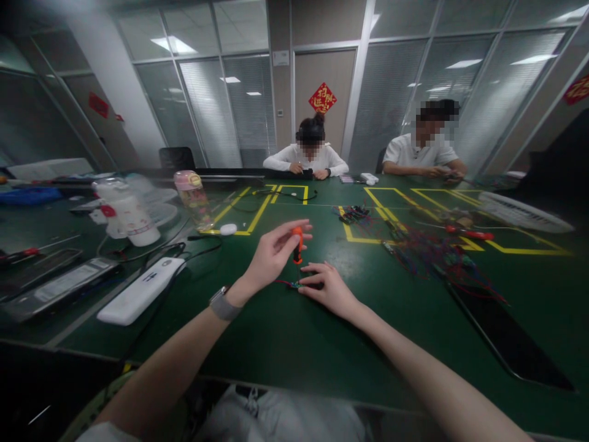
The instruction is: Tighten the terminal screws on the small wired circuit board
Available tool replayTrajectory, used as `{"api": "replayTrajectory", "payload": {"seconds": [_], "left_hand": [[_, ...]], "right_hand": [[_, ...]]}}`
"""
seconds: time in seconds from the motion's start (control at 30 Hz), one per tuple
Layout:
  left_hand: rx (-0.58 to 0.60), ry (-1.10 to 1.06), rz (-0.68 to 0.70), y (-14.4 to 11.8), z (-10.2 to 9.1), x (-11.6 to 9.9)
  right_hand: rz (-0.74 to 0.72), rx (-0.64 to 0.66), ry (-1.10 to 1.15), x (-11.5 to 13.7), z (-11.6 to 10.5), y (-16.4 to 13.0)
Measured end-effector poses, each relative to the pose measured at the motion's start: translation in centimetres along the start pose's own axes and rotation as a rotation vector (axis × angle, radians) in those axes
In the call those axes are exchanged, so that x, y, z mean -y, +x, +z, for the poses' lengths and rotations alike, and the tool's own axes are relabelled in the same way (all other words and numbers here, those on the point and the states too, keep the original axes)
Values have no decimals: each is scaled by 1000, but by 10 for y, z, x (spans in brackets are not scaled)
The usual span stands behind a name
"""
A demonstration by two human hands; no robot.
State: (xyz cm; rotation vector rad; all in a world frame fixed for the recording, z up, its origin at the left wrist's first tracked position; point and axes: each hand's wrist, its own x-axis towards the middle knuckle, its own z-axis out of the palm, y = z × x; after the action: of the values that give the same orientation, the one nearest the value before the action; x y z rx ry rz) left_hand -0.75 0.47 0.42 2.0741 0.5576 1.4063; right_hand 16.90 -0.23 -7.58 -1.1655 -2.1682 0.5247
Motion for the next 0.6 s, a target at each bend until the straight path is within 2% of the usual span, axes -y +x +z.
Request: {"api": "replayTrajectory", "payload": {"seconds": [0.13,0.2,0.27,0.4,0.47,0.6], "left_hand": [[-159,191,12,2,-2,1],[-196,303,40,2,-4,-1],[-157,328,61,2,-6,-1],[-15,143,29,3,-7,1],[-28,122,8,2,-6,3],[-126,219,14,2,-2,7]], "right_hand": [[-2,-8,0,-2,1,0],[1,-7,-3,-3,1,-1],[0,-8,-5,-2,1,-1],[-6,-8,-5,-1,0,-1],[-7,-5,-6,0,0,0],[0,1,-10,-1,1,0]]}}
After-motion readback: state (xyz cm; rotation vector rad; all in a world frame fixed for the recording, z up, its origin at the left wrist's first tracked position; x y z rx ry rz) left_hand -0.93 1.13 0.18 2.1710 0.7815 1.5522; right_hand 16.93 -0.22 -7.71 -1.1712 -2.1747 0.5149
